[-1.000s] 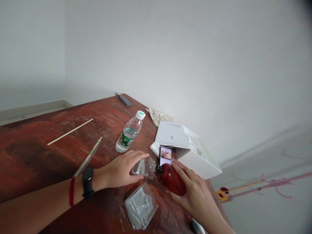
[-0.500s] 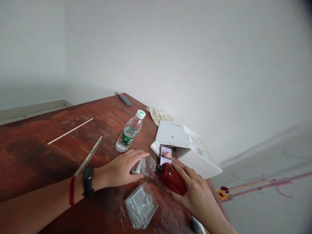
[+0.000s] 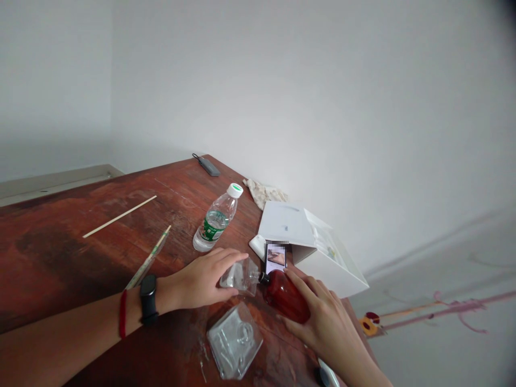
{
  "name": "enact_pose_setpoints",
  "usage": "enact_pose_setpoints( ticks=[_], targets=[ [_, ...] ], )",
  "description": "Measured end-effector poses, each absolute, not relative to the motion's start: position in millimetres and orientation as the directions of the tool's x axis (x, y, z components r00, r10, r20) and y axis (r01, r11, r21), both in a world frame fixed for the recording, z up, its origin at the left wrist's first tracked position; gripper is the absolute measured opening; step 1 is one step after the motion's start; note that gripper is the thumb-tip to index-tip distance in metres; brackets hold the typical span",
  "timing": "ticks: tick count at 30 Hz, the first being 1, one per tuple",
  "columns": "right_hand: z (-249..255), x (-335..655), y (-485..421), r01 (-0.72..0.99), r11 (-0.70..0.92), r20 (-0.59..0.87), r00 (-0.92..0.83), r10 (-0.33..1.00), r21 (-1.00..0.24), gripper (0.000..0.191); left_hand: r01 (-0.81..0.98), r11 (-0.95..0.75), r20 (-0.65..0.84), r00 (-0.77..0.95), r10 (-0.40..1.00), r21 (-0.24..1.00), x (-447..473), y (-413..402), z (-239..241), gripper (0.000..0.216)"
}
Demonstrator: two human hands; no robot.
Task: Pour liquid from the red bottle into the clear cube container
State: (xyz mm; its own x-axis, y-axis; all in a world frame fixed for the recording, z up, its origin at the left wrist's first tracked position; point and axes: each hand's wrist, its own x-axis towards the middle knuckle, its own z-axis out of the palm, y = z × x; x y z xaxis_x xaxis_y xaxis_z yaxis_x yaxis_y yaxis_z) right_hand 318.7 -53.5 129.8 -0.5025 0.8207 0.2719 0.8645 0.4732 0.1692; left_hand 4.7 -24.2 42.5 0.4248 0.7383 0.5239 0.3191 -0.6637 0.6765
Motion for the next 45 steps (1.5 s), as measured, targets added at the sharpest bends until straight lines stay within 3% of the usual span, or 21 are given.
enact_pose_setpoints(
  ticks=[45],
  targets=[
    [145,309,-51,0.853,0.452,0.191,-0.505,0.842,0.261,0.077,0.367,-0.646,0.487,0.441,0.754,0.669,3,-22,46,0.078]
  ],
)
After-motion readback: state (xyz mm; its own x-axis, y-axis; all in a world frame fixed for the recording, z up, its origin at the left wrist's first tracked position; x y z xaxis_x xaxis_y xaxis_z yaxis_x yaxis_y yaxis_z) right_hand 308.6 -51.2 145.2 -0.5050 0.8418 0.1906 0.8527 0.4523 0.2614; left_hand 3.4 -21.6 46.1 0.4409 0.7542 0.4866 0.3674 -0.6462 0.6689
